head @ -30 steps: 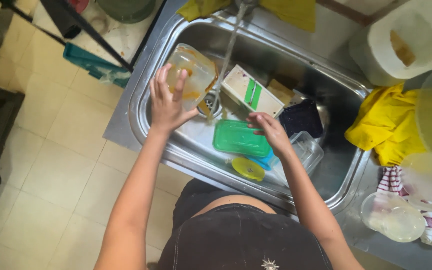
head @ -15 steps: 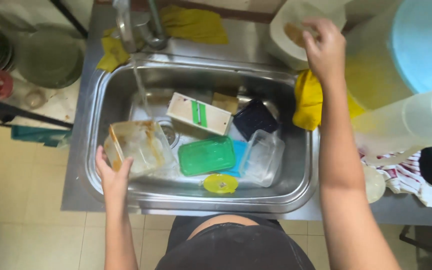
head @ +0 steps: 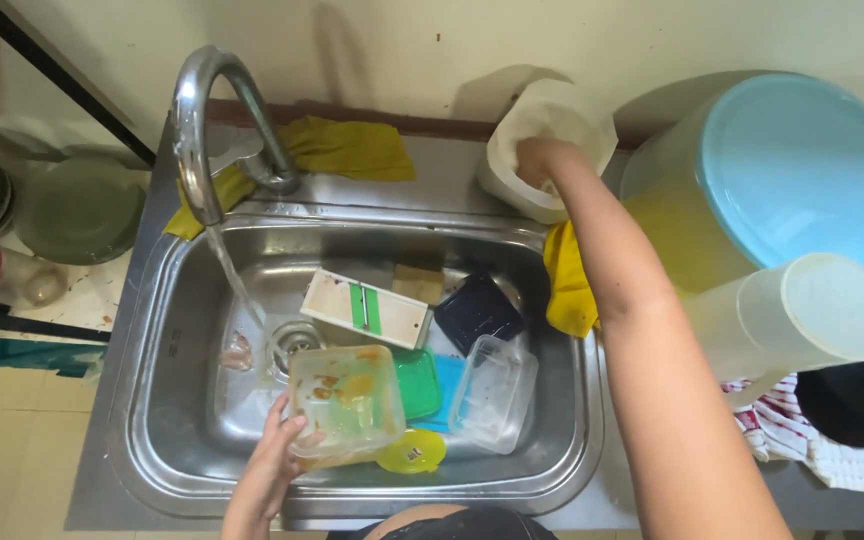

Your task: Washing and rinsing plastic food containers and lids in a kitchen sink using a sponge and running water.

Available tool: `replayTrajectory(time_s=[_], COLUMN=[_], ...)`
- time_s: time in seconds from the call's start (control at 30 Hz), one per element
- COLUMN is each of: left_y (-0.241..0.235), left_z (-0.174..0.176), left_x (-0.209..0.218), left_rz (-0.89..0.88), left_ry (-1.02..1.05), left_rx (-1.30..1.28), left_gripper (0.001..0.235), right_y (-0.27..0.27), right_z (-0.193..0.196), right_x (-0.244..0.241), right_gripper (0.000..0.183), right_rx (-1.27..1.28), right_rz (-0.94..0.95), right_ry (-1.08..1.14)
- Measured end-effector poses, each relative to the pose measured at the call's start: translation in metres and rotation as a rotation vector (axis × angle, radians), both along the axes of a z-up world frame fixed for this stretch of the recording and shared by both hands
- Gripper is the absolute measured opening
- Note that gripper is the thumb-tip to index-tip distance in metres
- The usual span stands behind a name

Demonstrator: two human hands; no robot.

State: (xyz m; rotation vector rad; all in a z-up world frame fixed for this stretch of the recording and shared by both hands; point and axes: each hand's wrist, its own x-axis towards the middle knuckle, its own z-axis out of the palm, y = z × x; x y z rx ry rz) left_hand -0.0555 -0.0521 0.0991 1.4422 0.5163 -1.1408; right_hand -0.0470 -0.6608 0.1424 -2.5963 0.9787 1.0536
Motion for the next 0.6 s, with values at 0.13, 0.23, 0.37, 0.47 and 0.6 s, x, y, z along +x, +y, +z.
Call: replayTrajectory(time_s=[0.13, 0.23, 0.37, 0.47, 0.6], left_y=[-0.016, -0.025, -0.045, -0.052, -0.066], left_z=[0.006, 0.009, 0.040, 0.037, 0.003], left_x=[-0.006, -0.004, 0.001, 0.008, 0.018], left_rz=[-0.185, -0.276, -0.312, -0.357, -0.325], left_ry=[-0.079, -0.183, -0.274, -0.339, -0.395], left_rx=[-0.018, -0.049, -0.047, -0.111, -0.205], left_gripper=[0.103, 0.117, 0.117, 0.110, 0.107], right_y=[0.014, 0.025, -0.031, -0.050, -0.019], right_z=[0.037, 0.091, 0.092, 0.101, 0.111], right_x=[-0.013, -0.032, -0.072, -0.099, -0.111], right_gripper=[0.058, 0.076, 0.060, 0.052, 0.033], right_rx=[0.083, 0.120, 0.155, 0.326, 0.387], right_rz=[0.013, 0.013, 0.240, 0.185, 0.155], right_ry=[-0.121, -0.270, -0.849, -1.103, -1.435])
